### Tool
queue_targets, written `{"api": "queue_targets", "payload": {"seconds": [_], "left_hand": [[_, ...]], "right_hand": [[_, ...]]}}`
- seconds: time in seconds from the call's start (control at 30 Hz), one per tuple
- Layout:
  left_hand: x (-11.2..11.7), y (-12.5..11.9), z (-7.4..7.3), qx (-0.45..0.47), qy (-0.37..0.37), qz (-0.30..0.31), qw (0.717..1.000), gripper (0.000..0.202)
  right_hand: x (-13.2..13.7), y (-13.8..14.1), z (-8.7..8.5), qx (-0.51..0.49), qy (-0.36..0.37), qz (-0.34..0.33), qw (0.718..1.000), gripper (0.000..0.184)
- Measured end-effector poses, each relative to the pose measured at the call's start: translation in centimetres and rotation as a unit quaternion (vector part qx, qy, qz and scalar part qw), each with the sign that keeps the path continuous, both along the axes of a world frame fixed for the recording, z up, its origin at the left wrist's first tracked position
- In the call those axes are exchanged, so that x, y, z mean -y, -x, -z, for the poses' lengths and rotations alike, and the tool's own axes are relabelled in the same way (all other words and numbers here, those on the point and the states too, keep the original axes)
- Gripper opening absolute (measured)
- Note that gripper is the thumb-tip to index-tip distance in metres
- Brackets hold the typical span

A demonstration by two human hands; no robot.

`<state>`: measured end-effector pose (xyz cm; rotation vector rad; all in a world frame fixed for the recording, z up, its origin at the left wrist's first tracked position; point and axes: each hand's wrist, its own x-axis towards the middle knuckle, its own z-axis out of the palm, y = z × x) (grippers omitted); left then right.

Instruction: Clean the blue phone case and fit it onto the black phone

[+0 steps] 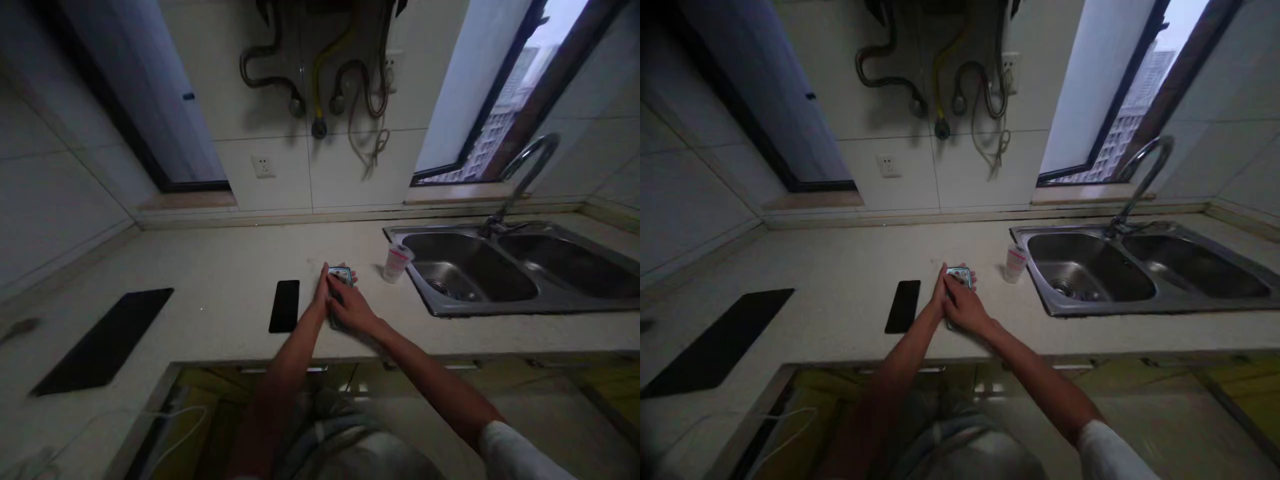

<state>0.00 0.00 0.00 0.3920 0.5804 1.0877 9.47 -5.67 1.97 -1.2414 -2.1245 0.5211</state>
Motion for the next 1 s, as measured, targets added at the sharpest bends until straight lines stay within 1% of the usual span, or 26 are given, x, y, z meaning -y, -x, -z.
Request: {"api": "queue_targets", "payload": {"seconds": [0.2, 0.3, 0.4, 0.47, 0.53, 0.6, 0.67, 0.73, 0.83, 0.9, 0.93, 1.0], "left_hand": [[-0.7, 1.0, 0.4, 0.024, 0.015, -0.038, 0.999, 0.056], [-1.2, 1.2, 0.4, 0.039, 0.009, -0.053, 0.998, 0.055], [-1.5, 0.9, 0.4, 0.057, 0.014, -0.041, 0.997, 0.051], [-1.6, 0.6, 0.4, 0.063, 0.025, -0.034, 0.997, 0.049], [-1.6, 0.4, 0.4, 0.065, 0.031, -0.036, 0.997, 0.048], [-1.7, 0.4, 0.5, 0.067, 0.030, -0.047, 0.996, 0.049], [-1.7, 0.5, 0.6, 0.065, 0.029, -0.061, 0.996, 0.050], [-1.8, 0.5, 0.8, 0.058, 0.031, -0.066, 0.996, 0.050], [-1.9, 0.4, 1.0, 0.054, 0.034, -0.042, 0.997, 0.051], [-2.0, 0.3, 1.0, 0.058, 0.032, -0.016, 0.998, 0.051], [-2.0, 0.2, 1.0, 0.060, 0.033, -0.001, 0.998, 0.051], [-2.1, 0.1, 1.0, 0.058, 0.036, 0.031, 0.997, 0.051]], "right_hand": [[2.4, -1.2, 0.4, 0.076, 0.026, -0.049, 0.996, 0.053], [4.0, -2.4, 0.6, 0.073, 0.048, -0.077, 0.993, 0.049], [4.7, -3.9, 0.5, 0.068, 0.057, -0.110, 0.990, 0.046], [4.5, -4.8, 0.3, 0.104, 0.046, -0.105, 0.988, 0.044], [4.0, -5.5, 0.0, 0.158, 0.028, -0.073, 0.984, 0.041], [3.5, -5.9, -0.2, 0.198, 0.015, -0.040, 0.979, 0.037], [3.2, -6.0, -0.2, 0.214, 0.007, -0.028, 0.977, 0.034], [3.1, -6.0, 0.1, 0.211, -0.005, -0.037, 0.977, 0.034], [2.5, -5.9, 1.2, 0.173, -0.055, -0.064, 0.981, 0.044], [1.3, -5.9, 1.9, 0.136, -0.099, -0.092, 0.981, 0.053], [0.6, -5.9, 2.2, 0.122, -0.116, -0.108, 0.980, 0.054], [-1.2, -5.8, 2.5, 0.090, -0.131, -0.117, 0.980, 0.055]]}}
